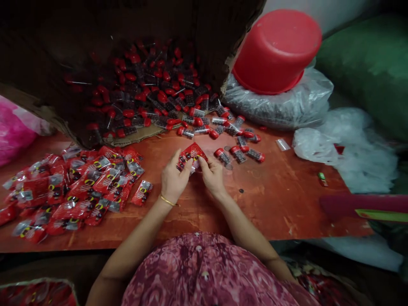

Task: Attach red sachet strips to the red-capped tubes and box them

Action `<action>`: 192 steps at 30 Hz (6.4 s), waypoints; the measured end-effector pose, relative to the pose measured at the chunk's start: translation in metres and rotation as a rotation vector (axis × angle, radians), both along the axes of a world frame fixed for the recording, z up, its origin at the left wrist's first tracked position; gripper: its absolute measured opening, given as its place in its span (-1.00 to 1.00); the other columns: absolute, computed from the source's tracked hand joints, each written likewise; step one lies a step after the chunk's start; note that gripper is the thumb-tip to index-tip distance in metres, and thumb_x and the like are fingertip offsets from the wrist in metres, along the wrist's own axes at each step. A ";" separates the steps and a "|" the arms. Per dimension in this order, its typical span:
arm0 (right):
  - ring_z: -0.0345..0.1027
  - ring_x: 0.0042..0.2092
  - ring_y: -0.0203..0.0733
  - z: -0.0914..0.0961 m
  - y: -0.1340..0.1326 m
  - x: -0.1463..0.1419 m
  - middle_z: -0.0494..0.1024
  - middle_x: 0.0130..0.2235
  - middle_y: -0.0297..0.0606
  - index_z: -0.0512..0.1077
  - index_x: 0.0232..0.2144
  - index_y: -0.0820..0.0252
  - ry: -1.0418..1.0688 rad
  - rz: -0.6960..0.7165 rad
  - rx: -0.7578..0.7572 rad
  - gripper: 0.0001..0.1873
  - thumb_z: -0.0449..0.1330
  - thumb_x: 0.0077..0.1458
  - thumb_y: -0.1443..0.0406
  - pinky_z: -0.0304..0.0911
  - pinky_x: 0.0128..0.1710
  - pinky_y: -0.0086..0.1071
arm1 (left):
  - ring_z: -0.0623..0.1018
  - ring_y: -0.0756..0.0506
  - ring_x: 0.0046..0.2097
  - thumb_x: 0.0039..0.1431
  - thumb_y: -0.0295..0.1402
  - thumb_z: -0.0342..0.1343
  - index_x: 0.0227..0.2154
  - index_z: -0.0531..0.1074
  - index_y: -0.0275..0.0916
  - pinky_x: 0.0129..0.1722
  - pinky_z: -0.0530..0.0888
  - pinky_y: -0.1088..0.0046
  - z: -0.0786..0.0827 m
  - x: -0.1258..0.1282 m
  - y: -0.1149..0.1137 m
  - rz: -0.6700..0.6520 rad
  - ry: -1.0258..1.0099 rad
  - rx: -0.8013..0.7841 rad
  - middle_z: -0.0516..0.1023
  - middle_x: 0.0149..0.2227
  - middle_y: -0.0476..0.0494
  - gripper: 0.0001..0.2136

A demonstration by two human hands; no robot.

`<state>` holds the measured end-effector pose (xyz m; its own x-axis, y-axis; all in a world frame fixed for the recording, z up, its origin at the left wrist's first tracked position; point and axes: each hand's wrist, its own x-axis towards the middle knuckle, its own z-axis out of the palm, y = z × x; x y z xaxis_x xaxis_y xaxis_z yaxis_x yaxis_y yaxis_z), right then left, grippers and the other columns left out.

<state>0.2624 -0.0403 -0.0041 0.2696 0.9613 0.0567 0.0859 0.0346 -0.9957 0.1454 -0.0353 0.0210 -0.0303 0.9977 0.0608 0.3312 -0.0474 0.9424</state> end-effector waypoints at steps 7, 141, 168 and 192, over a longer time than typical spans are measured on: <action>0.08 -0.54 -0.34 0.001 -0.017 0.001 0.24 -0.62 -0.42 0.22 -0.64 0.14 -0.177 -0.077 0.050 -0.66 0.02 0.08 0.10 0.06 -0.50 -0.43 | 0.52 0.00 -0.41 -0.23 -0.07 0.29 -0.46 0.52 -0.28 -0.41 0.42 0.53 0.007 0.013 -0.016 -0.024 -0.674 -0.505 0.57 -0.46 -0.07 -0.64; 0.13 -0.48 -0.31 0.002 -0.023 -0.002 0.31 -0.56 -0.38 0.29 -0.57 0.15 -0.108 -0.072 0.099 -0.72 0.04 0.07 0.14 0.12 -0.44 -0.40 | 0.52 -0.03 -0.36 -0.23 -0.07 0.30 -0.37 0.48 -0.22 -0.44 0.43 0.51 0.006 0.004 -0.018 -0.112 -0.876 -0.823 0.56 -0.36 -0.08 -0.62; 0.19 -0.57 -0.36 0.026 -0.060 0.056 0.41 -0.56 -0.41 0.40 -0.40 0.16 -0.069 0.078 -0.096 -0.80 0.23 -0.07 0.17 0.14 -0.57 -0.45 | 0.52 0.02 -0.40 -0.17 -0.21 0.31 -0.43 0.49 -0.26 -0.39 0.40 0.53 0.008 0.005 -0.009 0.049 -0.948 -0.731 0.57 -0.45 -0.03 -0.74; 0.07 -0.63 -0.46 0.012 -0.050 0.013 0.36 -0.54 -0.44 0.35 -0.35 0.17 0.067 0.071 -0.092 -0.68 0.17 0.00 0.05 0.01 -0.67 -0.52 | 0.45 0.04 -0.44 -0.28 -0.20 0.34 -0.51 0.48 -0.32 -0.36 0.40 0.51 -0.003 0.023 -0.020 -0.034 -0.862 -0.467 0.53 -0.48 -0.04 -0.69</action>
